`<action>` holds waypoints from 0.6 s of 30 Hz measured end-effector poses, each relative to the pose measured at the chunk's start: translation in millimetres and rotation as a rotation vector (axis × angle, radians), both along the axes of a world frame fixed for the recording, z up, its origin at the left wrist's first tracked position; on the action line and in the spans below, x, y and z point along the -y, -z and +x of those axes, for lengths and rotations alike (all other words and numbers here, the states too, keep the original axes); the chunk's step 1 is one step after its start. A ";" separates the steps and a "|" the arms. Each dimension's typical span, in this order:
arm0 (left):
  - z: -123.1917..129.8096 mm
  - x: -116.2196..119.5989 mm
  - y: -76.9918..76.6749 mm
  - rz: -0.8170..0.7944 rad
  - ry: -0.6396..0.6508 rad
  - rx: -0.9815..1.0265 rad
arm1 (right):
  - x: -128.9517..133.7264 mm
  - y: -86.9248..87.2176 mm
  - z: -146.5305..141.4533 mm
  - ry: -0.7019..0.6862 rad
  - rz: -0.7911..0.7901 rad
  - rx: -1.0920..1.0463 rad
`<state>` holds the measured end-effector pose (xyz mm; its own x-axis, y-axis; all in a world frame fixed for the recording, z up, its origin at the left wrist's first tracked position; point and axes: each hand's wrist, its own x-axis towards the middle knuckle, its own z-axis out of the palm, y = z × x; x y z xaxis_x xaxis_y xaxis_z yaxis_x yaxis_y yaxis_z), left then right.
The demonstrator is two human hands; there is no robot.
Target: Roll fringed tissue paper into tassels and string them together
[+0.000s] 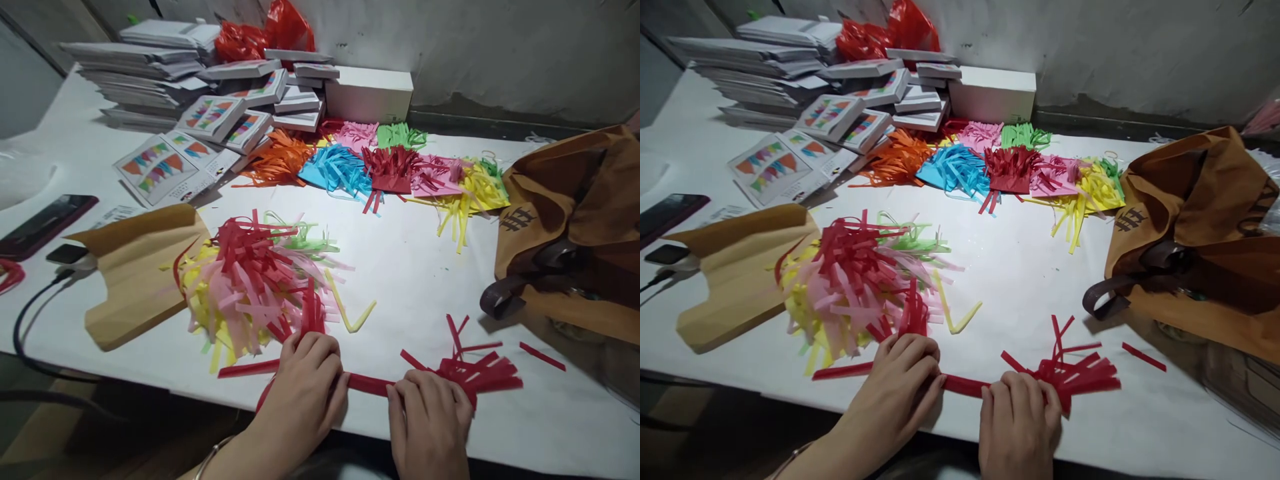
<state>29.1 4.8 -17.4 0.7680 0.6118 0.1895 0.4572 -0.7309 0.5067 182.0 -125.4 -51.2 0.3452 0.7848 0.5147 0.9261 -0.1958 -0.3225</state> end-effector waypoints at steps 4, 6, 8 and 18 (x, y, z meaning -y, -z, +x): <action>4.1 -1.5 -1.4 0.048 0.009 -0.108 | -2.0 -0.2 0.1 0.059 0.002 0.049; 4.0 -1.2 1.1 0.066 0.009 -0.109 | -1.5 0.7 -0.8 -0.006 0.053 0.070; 3.0 -0.2 4.6 0.079 -0.003 -0.089 | -1.3 2.4 -2.8 -0.155 0.085 0.045; -3.7 -7.9 7.1 0.119 0.253 0.014 | -7.0 -5.2 -6.9 -0.243 0.043 -0.028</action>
<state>25.4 12.7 -24.4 0.8900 0.3741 0.2605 0.2464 -0.8755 0.4156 175.1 -118.4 -45.9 0.1635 0.8241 0.5423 0.9347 0.0463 -0.3523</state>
